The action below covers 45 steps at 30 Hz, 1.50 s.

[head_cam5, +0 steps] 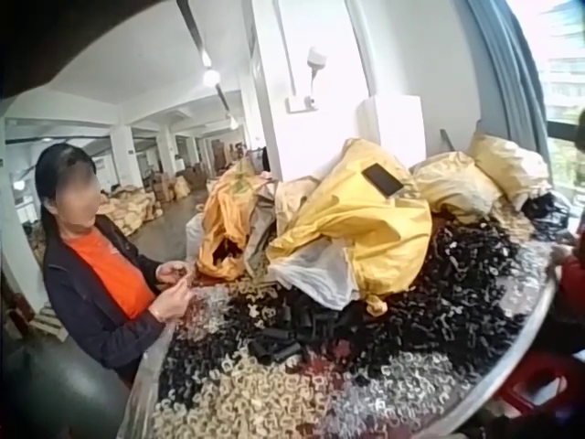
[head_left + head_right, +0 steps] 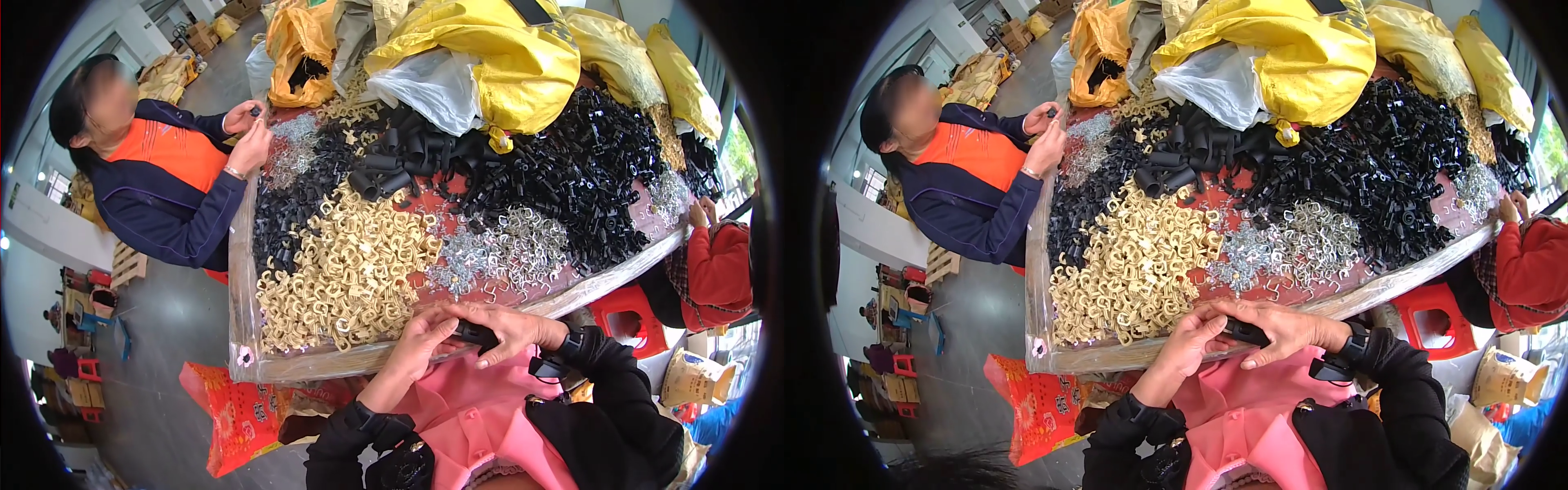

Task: The person picks up a black plastic component and a metal clip by hand, then presses the metal clip into the black plastic component. They pick up a second metal clip and press it into the other side of the black plastic component before placing the assembled item onto the table.

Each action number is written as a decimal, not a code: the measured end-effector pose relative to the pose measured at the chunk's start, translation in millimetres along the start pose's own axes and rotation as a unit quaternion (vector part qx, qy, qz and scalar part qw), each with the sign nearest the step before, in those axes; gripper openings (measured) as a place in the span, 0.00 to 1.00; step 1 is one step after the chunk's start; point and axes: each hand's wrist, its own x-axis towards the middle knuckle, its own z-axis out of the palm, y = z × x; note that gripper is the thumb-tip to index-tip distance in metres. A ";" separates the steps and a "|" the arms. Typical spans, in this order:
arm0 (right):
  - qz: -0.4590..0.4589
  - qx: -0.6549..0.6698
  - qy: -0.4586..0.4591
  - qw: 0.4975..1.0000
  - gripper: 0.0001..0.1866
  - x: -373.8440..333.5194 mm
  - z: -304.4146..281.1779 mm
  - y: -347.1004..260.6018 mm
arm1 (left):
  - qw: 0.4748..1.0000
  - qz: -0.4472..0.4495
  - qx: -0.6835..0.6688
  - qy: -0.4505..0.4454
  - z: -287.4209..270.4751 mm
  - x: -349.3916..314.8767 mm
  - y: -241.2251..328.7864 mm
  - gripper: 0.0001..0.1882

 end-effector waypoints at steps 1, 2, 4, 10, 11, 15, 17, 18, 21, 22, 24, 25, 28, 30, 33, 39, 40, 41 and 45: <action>0.000 0.000 0.002 1.000 0.50 0.0 0.3 -0.5 | 1.000 -0.001 0.001 -0.001 0.1 0.0 0.6 0.16; 0.003 -0.001 0.010 1.000 0.49 1.3 -0.5 -1.2 | 1.000 0.001 -0.002 0.001 0.6 0.9 2.2 0.16; 0.008 -0.002 0.027 1.000 0.49 3.8 -2.1 -2.6 | 1.000 0.004 -0.007 0.004 1.7 3.1 5.2 0.17; -0.013 -0.026 0.070 0.997 0.41 6.5 -2.1 -0.4 | 0.998 0.018 -0.052 -0.028 9.8 2.6 3.2 0.21; -0.018 -0.026 0.088 0.996 0.40 6.2 -2.2 -1.2 | 0.997 0.030 -0.057 -0.044 13.0 2.0 5.1 0.22; -0.019 0.001 0.136 0.991 0.36 8.1 -1.2 -8.7 | 0.996 0.025 -0.070 -0.050 13.1 3.1 4.2 0.26; -0.017 0.015 0.152 0.988 0.34 6.7 0.3 -9.5 | 0.996 0.016 -0.074 -0.046 12.8 3.8 2.9 0.26; -0.016 0.019 0.167 0.986 0.32 5.2 1.6 -7.6 | 0.996 0.014 -0.074 -0.043 12.9 4.0 2.5 0.27; -0.014 0.028 0.199 0.980 0.28 1.8 3.2 -7.4 | 0.997 0.010 -0.074 -0.036 15.4 3.3 1.5 0.27; -0.020 0.018 0.199 0.980 0.27 0.9 2.4 -10.3 | 0.996 0.020 -0.073 -0.041 17.0 2.6 1.2 0.27; -0.031 -0.002 0.201 0.979 0.24 -1.1 2.0 -15.5 | 0.995 0.037 -0.073 -0.051 20.2 1.0 0.0 0.27; -0.031 -0.002 0.203 0.979 0.24 -2.5 2.5 -15.8 | 0.995 0.036 -0.071 -0.052 21.8 0.9 -0.8 0.27; -0.026 0.023 0.222 0.974 0.24 -8.2 3.2 -15.1 | 0.997 0.033 -0.054 -0.054 27.1 4.1 -3.2 0.26; 0.007 0.028 0.202 0.979 0.24 -24.0 -5.6 -16.4 | 0.998 0.016 -0.015 -0.066 28.1 7.5 -1.0 0.26; 0.088 0.026 0.094 0.991 0.22 -57.2 -28.8 -22.0 | 0.996 0.000 0.058 -0.070 17.3 4.6 6.7 0.26; 0.235 -0.224 -0.078 0.943 0.22 -156.8 -30.4 -30.9 | 0.981 0.066 0.181 -0.020 3.7 47.1 14.8 0.22; 0.271 -0.278 -0.109 0.915 0.22 -162.4 -28.1 -30.3 | 0.972 0.090 0.215 -0.012 4.7 60.4 19.5 0.20; 0.273 -0.279 -0.106 0.914 0.22 -162.2 -27.3 -29.9 | 0.972 0.089 0.215 -0.015 8.1 76.4 23.6 0.20; 0.234 -0.165 0.076 0.955 0.24 -137.5 -27.1 -23.1 | 0.824 0.264 0.498 0.062 32.3 142.1 39.9 0.14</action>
